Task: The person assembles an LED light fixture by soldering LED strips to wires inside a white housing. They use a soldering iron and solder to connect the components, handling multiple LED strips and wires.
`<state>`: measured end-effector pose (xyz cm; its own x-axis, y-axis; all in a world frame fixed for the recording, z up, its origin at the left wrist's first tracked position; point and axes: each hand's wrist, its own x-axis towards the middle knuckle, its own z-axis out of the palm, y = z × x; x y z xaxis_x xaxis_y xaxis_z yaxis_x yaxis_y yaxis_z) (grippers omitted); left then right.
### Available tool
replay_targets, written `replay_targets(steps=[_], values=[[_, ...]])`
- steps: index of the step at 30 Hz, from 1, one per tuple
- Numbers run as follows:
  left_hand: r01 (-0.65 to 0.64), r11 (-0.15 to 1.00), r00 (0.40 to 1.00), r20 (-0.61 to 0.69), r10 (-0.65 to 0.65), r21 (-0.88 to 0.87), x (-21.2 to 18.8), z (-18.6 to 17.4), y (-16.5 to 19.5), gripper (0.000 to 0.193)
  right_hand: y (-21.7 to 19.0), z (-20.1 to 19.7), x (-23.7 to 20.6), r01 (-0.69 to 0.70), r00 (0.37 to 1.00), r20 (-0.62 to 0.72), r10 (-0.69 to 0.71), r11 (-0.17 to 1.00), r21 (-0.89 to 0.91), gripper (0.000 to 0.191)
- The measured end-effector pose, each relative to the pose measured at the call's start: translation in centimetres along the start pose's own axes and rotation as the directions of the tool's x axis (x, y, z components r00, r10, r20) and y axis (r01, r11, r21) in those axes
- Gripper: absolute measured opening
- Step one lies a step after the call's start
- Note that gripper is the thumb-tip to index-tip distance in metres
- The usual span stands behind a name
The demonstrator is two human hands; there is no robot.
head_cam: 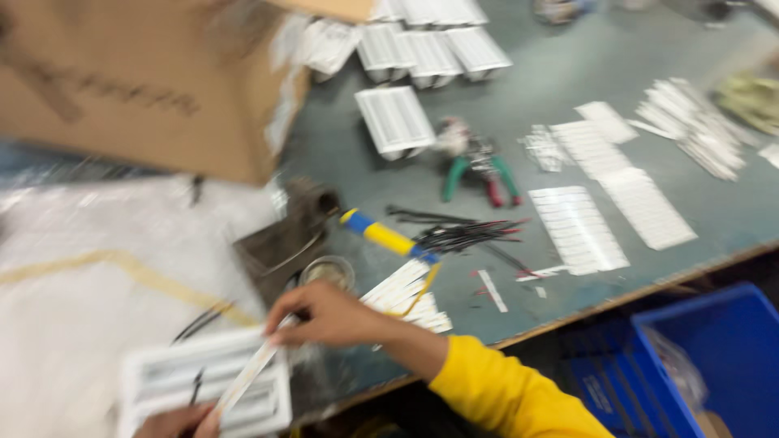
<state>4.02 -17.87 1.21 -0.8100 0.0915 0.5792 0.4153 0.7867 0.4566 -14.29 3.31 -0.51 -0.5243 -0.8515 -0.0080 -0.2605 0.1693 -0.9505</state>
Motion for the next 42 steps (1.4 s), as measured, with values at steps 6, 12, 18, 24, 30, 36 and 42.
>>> replay_targets(steps=[6,12,18,24,30,36,42], values=[[-0.134,0.987,0.991,0.035,0.131,0.085,6.7,6.7,-0.3,0.011,-1.0,0.6,-0.8,0.000,0.998,-0.059,-0.001,1.000,-0.027,0.028],[-0.201,0.975,0.978,-0.039,0.206,0.095,3.8,3.4,-1.5,0.010,0.5,0.7,-0.3,0.032,0.990,-0.131,-0.048,0.993,-0.118,0.025],[0.331,0.921,0.893,-0.248,-0.376,-0.204,-1.6,2.9,1.4,0.012,2.1,0.5,0.6,-0.077,0.985,-0.150,0.088,0.994,0.079,0.016],[0.255,0.945,0.906,-0.289,-0.308,-0.205,-0.3,3.1,3.8,0.011,-0.3,-0.9,-1.0,-0.019,0.994,-0.108,0.008,0.995,-0.096,0.022],[0.212,0.977,0.942,-0.259,-0.214,-0.035,0.5,3.5,5.2,0.018,-2.1,-0.1,-1.7,-0.001,0.986,-0.164,-0.022,0.990,-0.138,0.022],[0.165,0.964,0.968,-0.222,-0.118,0.206,0.3,3.3,5.4,0.017,-2.8,0.7,-2.1,0.014,0.986,-0.164,-0.041,0.986,-0.164,0.020],[0.157,0.970,0.977,-0.171,-0.126,0.184,0.6,2.9,5.2,0.016,-3.0,1.1,-2.2,0.016,0.985,-0.160,-0.060,0.965,-0.263,0.021]])
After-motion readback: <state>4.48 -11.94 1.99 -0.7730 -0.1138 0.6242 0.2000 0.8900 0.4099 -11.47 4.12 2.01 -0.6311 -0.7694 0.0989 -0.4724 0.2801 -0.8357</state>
